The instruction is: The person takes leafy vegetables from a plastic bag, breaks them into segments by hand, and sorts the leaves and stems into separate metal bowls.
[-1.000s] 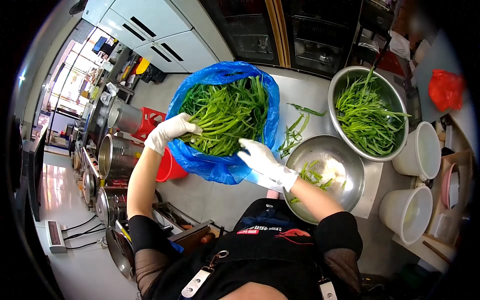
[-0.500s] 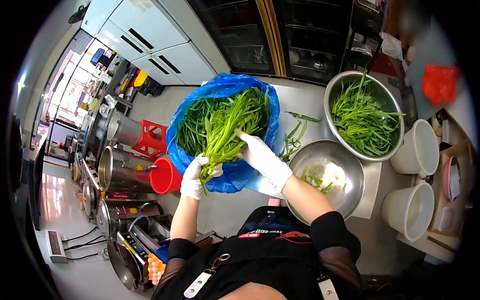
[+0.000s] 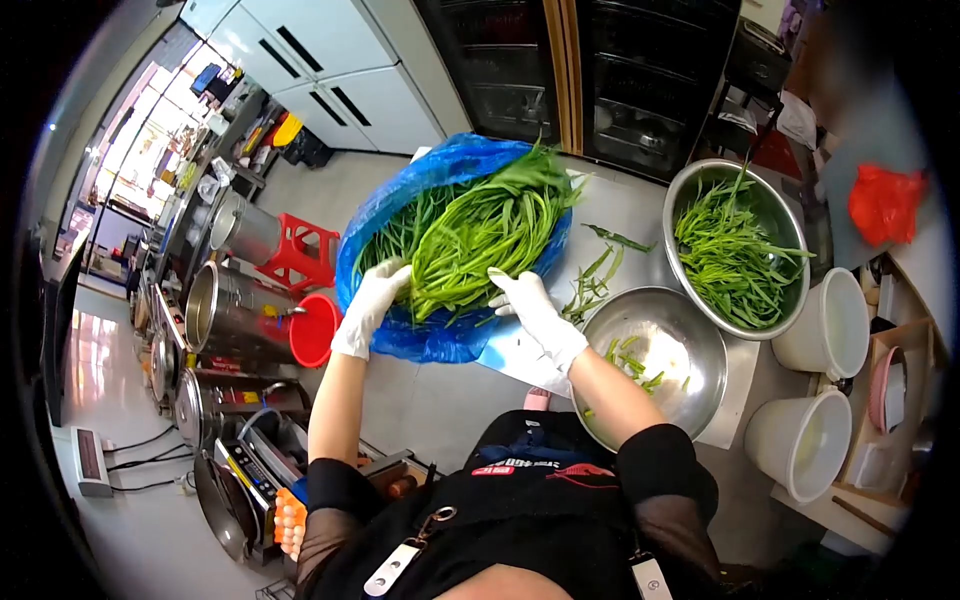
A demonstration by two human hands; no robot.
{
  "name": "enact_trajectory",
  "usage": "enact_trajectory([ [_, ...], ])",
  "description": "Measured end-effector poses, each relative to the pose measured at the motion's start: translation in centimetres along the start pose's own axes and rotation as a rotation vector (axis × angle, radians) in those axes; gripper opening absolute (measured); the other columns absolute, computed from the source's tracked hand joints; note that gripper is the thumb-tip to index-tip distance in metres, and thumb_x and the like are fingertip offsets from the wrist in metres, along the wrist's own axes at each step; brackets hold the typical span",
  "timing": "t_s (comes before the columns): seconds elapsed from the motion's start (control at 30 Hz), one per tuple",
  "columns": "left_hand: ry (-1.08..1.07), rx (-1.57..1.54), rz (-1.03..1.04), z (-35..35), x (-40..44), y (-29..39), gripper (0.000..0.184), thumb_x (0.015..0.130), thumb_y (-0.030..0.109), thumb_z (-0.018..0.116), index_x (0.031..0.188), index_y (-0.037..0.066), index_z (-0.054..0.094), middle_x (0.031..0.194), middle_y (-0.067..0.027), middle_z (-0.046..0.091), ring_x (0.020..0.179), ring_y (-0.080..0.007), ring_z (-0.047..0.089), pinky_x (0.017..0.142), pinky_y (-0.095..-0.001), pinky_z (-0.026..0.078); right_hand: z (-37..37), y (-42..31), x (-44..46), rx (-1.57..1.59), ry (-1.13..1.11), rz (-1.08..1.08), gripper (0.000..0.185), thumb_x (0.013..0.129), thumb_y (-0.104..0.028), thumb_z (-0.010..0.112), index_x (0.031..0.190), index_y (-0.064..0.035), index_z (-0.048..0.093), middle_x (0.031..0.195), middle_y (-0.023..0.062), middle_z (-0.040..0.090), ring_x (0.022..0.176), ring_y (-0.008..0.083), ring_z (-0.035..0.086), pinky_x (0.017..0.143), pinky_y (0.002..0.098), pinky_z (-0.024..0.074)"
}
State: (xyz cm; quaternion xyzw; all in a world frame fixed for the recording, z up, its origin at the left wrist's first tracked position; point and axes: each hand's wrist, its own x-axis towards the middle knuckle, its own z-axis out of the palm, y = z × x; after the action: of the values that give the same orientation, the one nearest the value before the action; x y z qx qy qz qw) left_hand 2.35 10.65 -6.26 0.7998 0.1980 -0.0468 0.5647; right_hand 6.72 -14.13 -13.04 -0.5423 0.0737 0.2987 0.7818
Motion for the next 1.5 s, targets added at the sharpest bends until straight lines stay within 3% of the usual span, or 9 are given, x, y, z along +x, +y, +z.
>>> enact_trajectory([
  [0.13,0.351,0.389,0.382,-0.8,0.2,-1.4,0.051,0.084,0.010,0.063,0.131,-0.003,0.050,0.129,-0.0195,0.056,0.121,-0.0274,0.053,0.104,-0.0323,0.038,-0.8,-1.0,-0.5,-0.054,-0.021,0.012,0.036,0.090,-0.023,0.066,0.112,0.0036,0.059,0.093,0.0092,0.067,0.061,0.0165,0.065,0.053,0.0247,0.0538],
  [0.17,0.423,0.401,0.447,-1.0,0.3,-2.1,0.037,0.084,0.009,0.063,0.120,0.002,0.061,0.114,-0.0166,0.064,0.108,-0.0264,0.061,0.096,-0.0305,0.045,-1.0,-1.0,-0.5,-0.020,-0.020,0.017,0.035,0.090,-0.023,0.067,0.111,0.0039,0.059,0.093,0.0094,0.066,0.061,0.0168,0.065,0.053,0.0250,0.0540],
  [0.3,0.437,0.320,0.352,-0.3,-2.1,0.1,0.020,0.086,0.015,0.065,0.099,0.002,0.071,0.091,-0.0120,0.070,0.083,-0.0215,0.067,0.075,-0.0300,0.052,-1.6,0.0,-0.8,0.094,0.019,0.026,0.033,0.088,-0.020,0.068,0.107,0.0061,0.060,0.089,0.0102,0.065,0.060,0.0182,0.064,0.054,0.0264,0.0550],
  [0.53,0.438,0.341,0.418,-0.4,-2.5,-0.7,0.020,0.087,0.015,0.064,0.101,0.001,0.069,0.093,-0.0145,0.068,0.087,-0.0254,0.066,0.078,-0.0330,0.051,-1.8,1.0,-0.1,0.224,0.056,0.007,0.024,0.086,-0.009,0.066,0.105,0.0035,0.059,0.090,0.0100,0.065,0.061,0.0189,0.065,0.055,0.0282,0.0555],
  [0.67,0.788,0.632,0.641,0.0,-3.7,0.6,0.027,0.085,0.008,0.065,0.111,0.004,0.065,0.099,-0.0123,0.064,0.093,-0.0276,0.062,0.083,-0.0350,0.048,0.1,-0.5,1.1,0.234,-0.016,-0.245,0.021,0.085,-0.006,0.067,0.100,0.0044,0.059,0.089,0.0109,0.065,0.065,0.0213,0.066,0.058,0.0312,0.0560],
  [0.73,0.763,0.528,0.733,1.0,-4.4,1.0,0.030,0.081,0.007,0.068,0.111,0.007,0.065,0.093,-0.0093,0.063,0.089,-0.0275,0.060,0.081,-0.0368,0.047,-1.0,1.5,3.0,0.058,0.110,0.008,0.023,0.087,-0.003,0.062,0.108,0.0061,0.059,0.098,0.0154,0.066,0.074,0.0237,0.068,0.064,0.0323,0.0585],
  [1.07,0.693,0.489,0.795,2.0,-5.5,1.1,0.021,0.080,0.000,0.067,0.100,0.006,0.067,0.085,-0.0092,0.062,0.079,-0.0259,0.060,0.072,-0.0344,0.048,-1.1,1.1,3.3,-0.011,0.057,-0.035,0.022,0.086,-0.008,0.066,0.101,0.0065,0.059,0.090,0.0135,0.065,0.067,0.0225,0.067,0.055,0.0285,0.0574],
  [1.23,0.720,0.527,0.739,1.1,-4.4,0.4,0.019,0.079,0.001,0.069,0.098,0.005,0.067,0.088,-0.0099,0.064,0.082,-0.0260,0.062,0.075,-0.0336,0.049,-1.8,-0.4,0.3,0.133,-0.048,-0.013,0.027,0.089,-0.008,0.062,0.109,0.0084,0.055,0.102,0.0175,0.063,0.090,0.0286,0.066,0.083,0.0356,0.0566],
  [1.5,0.561,0.322,0.539,-0.1,1.4,0.1,0.035,0.084,0.005,0.066,0.119,0.003,0.061,0.102,-0.0123,0.065,0.088,-0.0220,0.063,0.080,-0.0310,0.050,-4.4,-0.6,-1.6,0.062,0.019,0.035,0.046,0.084,-0.011,0.069,0.120,0.0083,0.048,0.099,0.0146,0.064,0.078,0.0208,0.068,0.066,0.0289,0.0577],
])
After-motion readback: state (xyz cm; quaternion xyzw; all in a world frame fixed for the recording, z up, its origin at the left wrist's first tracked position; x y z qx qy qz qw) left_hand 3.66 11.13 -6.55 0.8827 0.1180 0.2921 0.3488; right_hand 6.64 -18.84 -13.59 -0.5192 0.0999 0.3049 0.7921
